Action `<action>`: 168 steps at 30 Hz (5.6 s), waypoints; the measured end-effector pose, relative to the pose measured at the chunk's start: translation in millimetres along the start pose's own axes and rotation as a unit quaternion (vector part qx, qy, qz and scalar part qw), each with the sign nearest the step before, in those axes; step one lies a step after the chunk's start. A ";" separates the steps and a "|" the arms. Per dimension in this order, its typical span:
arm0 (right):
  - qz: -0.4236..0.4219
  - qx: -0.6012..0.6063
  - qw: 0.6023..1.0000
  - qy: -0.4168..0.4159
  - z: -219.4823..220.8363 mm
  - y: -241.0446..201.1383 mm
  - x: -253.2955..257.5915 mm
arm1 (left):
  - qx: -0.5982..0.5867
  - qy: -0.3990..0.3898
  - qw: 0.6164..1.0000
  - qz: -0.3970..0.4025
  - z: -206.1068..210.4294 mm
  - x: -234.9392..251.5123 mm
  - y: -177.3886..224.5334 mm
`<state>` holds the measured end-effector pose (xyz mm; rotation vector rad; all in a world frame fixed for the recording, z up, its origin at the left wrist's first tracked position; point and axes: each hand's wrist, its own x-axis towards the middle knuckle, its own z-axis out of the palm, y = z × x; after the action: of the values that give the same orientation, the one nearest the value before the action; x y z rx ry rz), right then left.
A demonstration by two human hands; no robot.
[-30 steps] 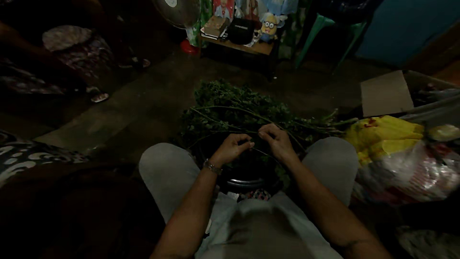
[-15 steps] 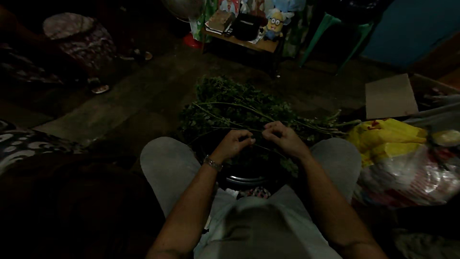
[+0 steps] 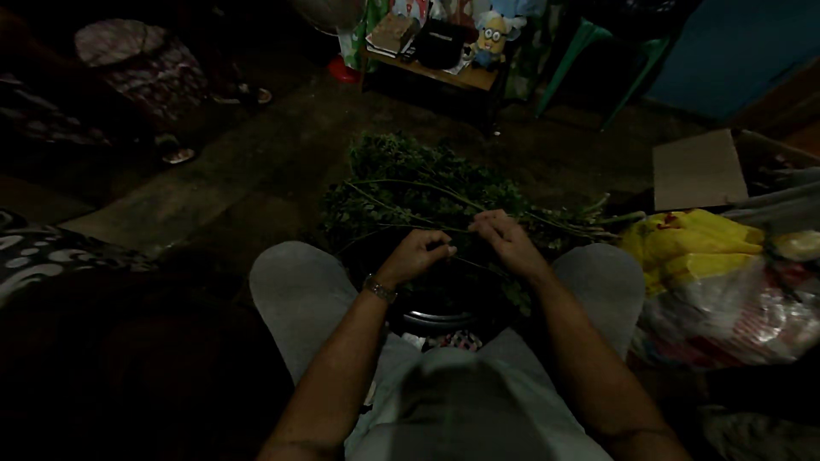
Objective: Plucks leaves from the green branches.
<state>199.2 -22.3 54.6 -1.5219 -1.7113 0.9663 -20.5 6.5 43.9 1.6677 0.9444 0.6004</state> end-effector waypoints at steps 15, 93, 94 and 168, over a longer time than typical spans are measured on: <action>0.030 0.033 0.997 0.061 26.2 -8.9 -4.3 | 0.016 -0.014 1.000 -0.012 4.4 4.7 3.8; 0.023 0.043 0.997 0.055 25.1 -5.2 -2.3 | 0.063 0.007 0.998 -0.016 3.7 2.1 -0.2; 0.022 0.036 0.996 0.076 22.8 -3.5 -1.7 | 0.063 0.010 0.998 -0.013 3.4 1.9 -0.5; 0.014 -0.018 0.999 0.043 25.2 -4.5 -5.8 | -0.066 0.191 0.978 0.042 36.3 10.3 -14.9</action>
<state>176.2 -31.0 45.3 -1.5909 -1.6607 0.8753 9.3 -3.4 18.2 1.5049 1.0826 1.0460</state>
